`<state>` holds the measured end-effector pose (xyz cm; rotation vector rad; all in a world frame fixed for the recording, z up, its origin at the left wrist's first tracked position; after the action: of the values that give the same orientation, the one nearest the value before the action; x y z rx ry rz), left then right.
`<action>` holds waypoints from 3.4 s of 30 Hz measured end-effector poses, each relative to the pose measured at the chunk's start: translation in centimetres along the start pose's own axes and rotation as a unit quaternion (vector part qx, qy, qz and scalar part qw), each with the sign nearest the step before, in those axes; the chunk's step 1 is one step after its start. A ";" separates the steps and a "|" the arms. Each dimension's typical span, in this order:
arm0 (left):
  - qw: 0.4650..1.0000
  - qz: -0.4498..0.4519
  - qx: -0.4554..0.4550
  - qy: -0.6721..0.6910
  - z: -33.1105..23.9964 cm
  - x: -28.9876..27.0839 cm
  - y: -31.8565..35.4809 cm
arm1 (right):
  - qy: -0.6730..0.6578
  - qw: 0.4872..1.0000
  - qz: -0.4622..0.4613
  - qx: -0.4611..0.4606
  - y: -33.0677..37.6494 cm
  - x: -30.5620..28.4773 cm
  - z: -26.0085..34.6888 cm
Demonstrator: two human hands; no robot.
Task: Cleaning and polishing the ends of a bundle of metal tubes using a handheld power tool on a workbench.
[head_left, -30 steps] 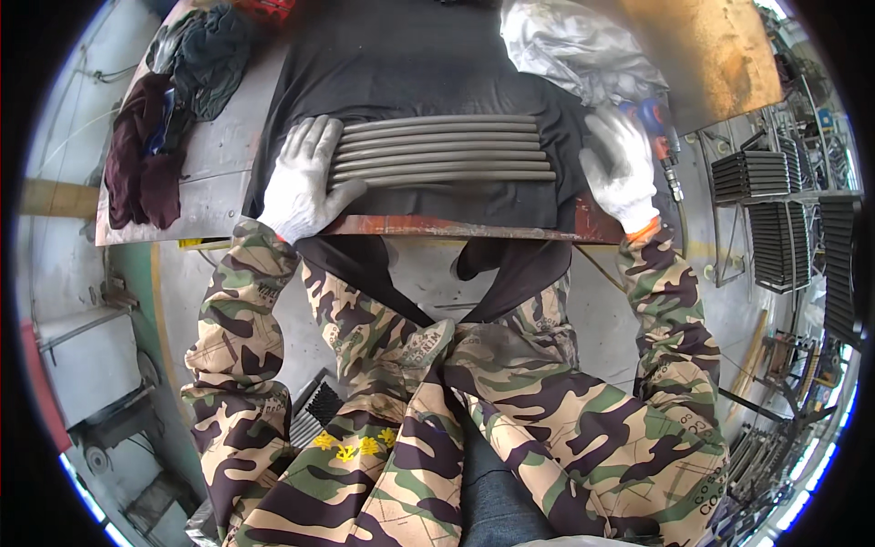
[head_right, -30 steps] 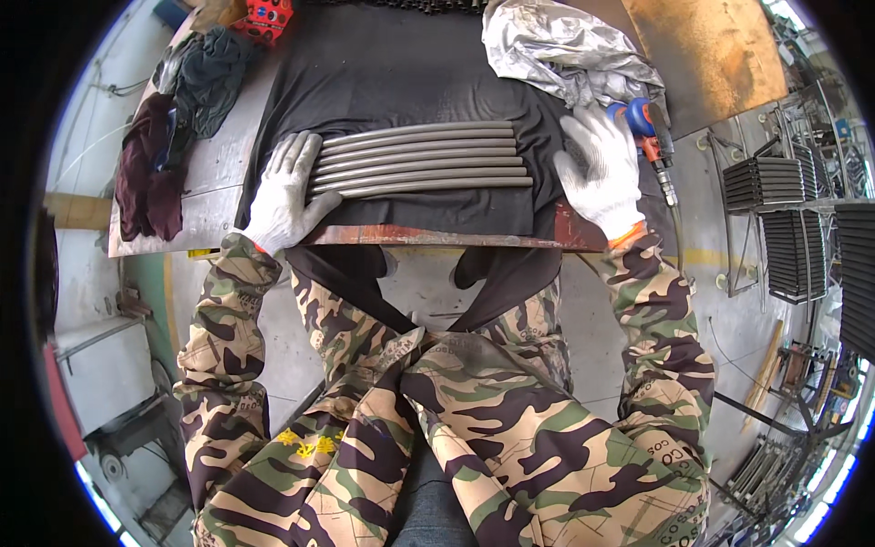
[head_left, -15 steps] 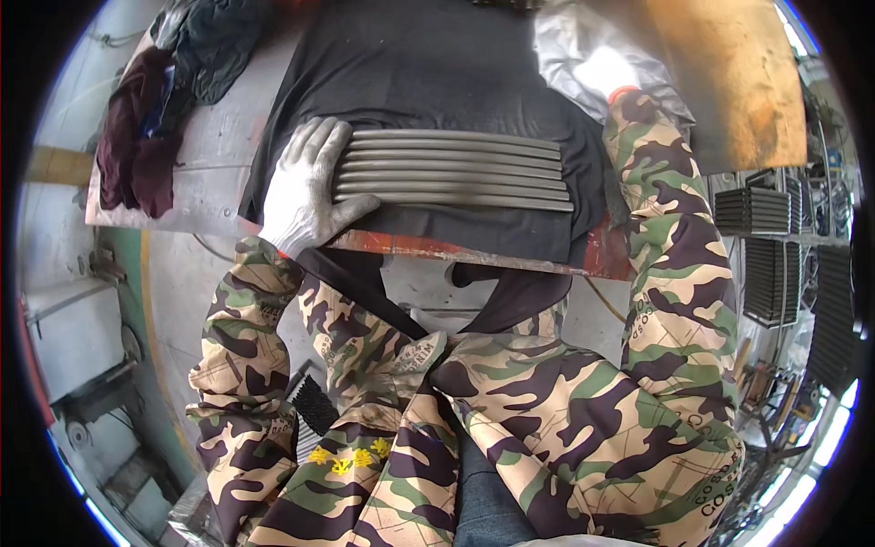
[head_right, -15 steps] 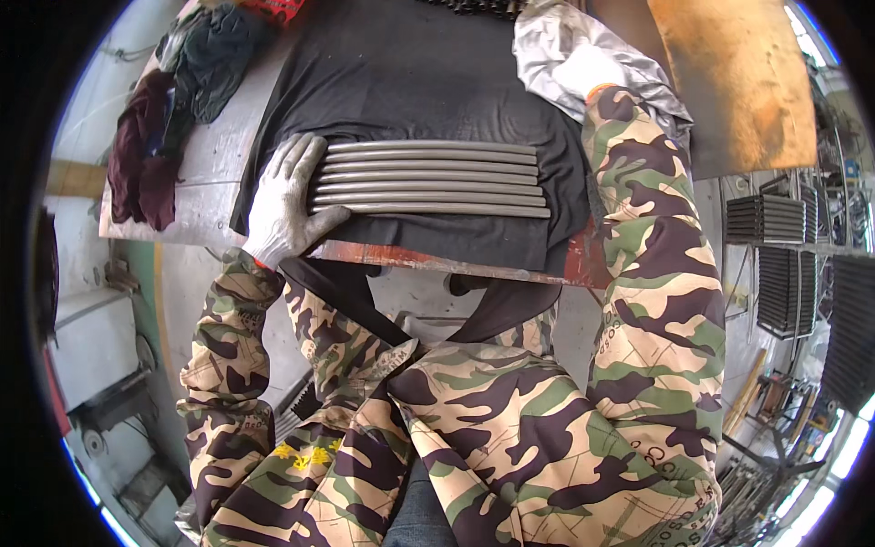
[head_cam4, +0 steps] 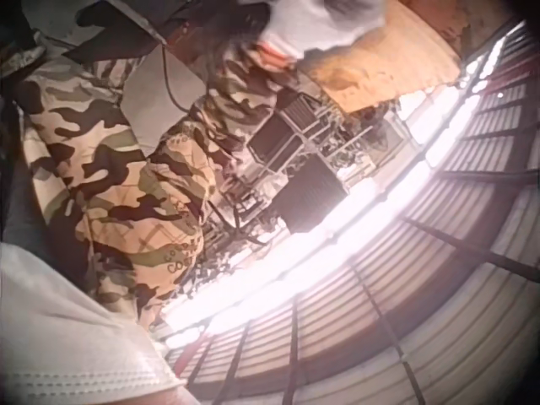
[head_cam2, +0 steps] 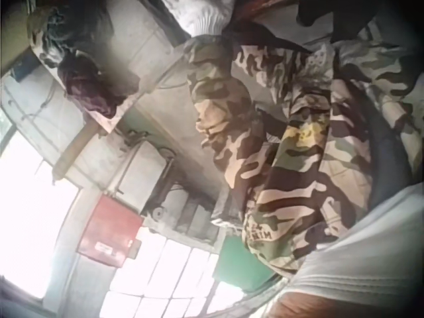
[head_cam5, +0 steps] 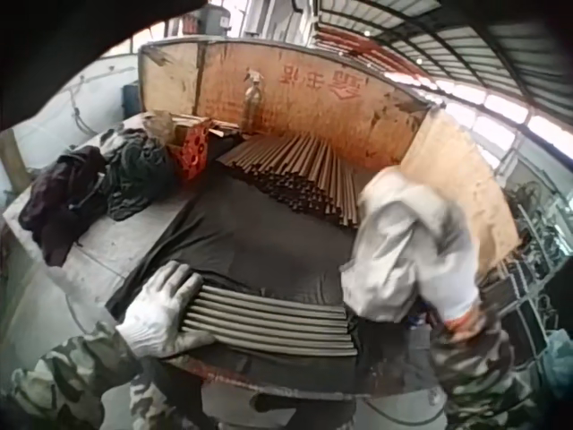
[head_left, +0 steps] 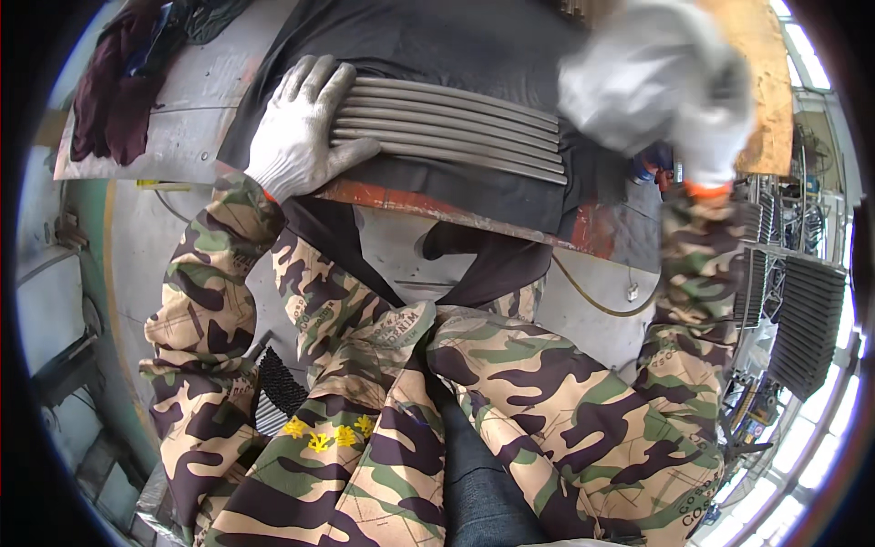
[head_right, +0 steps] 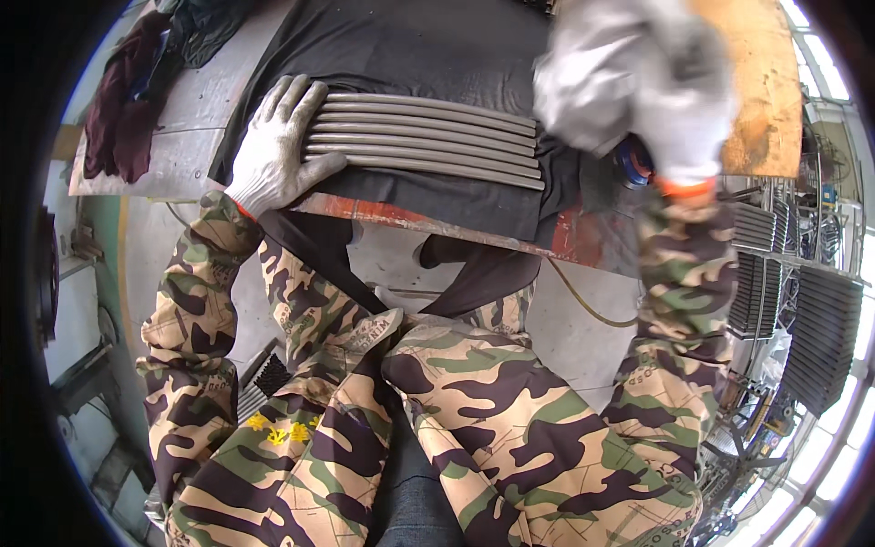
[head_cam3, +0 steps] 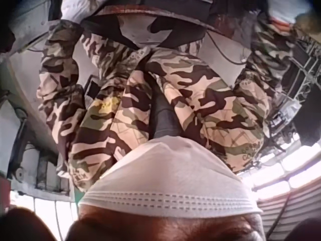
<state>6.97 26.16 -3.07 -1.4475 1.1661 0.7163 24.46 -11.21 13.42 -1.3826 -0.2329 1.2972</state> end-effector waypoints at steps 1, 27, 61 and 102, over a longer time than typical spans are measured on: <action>1.000 -0.016 0.018 -0.004 0.0 1.0 -0.4 | 0.033 0.998 0.028 -0.054 1.8 1.7 1.8; 0.994 -0.093 0.057 -0.025 0.5 2.9 0.0 | 0.145 0.946 0.275 -0.087 15.6 6.4 0.2; 0.996 -0.003 0.081 -0.026 -0.5 1.8 0.2 | -0.051 0.964 0.249 -0.080 14.7 16.4 9.8; 0.998 -0.005 0.047 -0.036 -2.4 0.0 1.1 | 0.151 0.929 0.327 0.082 6.5 2.7 -3.6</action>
<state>5.57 23.95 -2.91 -1.3388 1.1205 0.6923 24.80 -13.31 5.78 -1.5493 0.5857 1.5631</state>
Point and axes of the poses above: each hand's wrist, its own y-axis away from the middle knuckle, its own x-axis out of the palm, z = x × y, the point moved 1 cm from there along -y, towards the middle knuckle, and after that the axes turned 4 degrees about -z, right-handed, at the moved point
